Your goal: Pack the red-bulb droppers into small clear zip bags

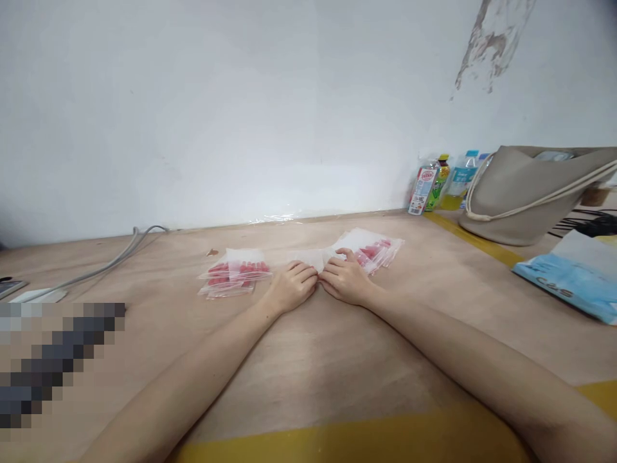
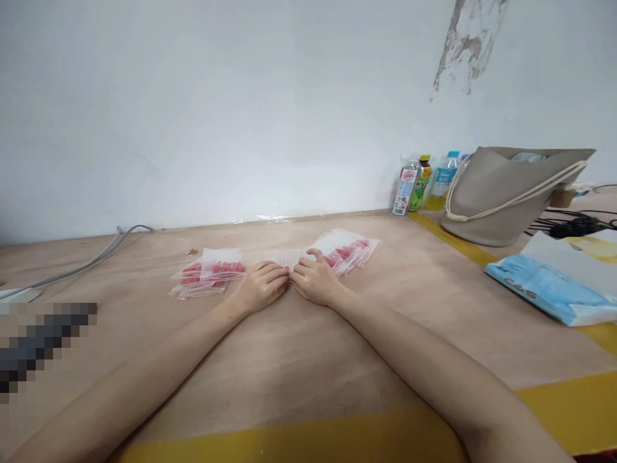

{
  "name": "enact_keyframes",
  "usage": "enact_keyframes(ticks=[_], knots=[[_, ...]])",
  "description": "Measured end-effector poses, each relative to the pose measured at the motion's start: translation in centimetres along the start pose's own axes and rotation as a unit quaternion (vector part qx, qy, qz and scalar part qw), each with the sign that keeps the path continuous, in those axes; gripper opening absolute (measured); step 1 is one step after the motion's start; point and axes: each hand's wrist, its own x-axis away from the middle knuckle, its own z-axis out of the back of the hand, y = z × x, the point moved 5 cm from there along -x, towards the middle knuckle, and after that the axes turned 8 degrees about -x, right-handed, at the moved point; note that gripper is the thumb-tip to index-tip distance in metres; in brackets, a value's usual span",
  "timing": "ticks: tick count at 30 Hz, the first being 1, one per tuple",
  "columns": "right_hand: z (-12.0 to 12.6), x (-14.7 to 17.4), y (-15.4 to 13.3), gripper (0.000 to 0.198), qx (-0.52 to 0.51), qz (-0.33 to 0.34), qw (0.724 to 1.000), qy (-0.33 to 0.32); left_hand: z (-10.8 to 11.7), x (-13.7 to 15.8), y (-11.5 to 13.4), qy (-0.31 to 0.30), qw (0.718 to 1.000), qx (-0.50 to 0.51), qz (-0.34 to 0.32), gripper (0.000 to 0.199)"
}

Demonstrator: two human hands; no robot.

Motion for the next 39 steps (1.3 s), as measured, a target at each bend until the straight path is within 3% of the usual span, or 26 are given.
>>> enact_keyframes(ticks=[12,19,23,29,33,37,39], knots=[[0.3,0.0,-0.1,0.025,-0.004,0.007,1.000,-0.002,0.1,-0.2,0.0,-0.028,0.999,-0.025,-0.019,0.024],[0.2,0.3,0.4,0.022,-0.072,-0.001,0.997,-0.022,0.7,1.9,-1.5,-0.035,0.999,-0.020,-0.011,0.022],[-0.3,0.5,0.5,0.020,-0.120,-0.038,0.991,-0.052,1.1,3.2,-2.2,-0.034,0.999,-0.010,-0.003,0.019],[-0.6,1.4,1.5,0.018,-0.124,-0.087,0.985,-0.078,1.9,5.0,-3.4,-0.030,0.999,0.000,0.019,0.019],[-0.1,2.8,3.5,0.018,-0.117,-0.146,0.981,-0.052,3.5,7.5,-5.3,-0.017,0.999,-0.005,0.050,0.017],[0.4,2.5,3.2,0.022,-0.135,-0.115,0.984,-0.037,4.6,8.1,-4.9,-0.007,0.995,-0.003,0.097,0.013],[0.6,1.8,2.4,0.022,-0.131,-0.086,0.986,-0.049,4.4,6.9,-3.7,-0.012,0.993,0.001,0.118,0.024]])
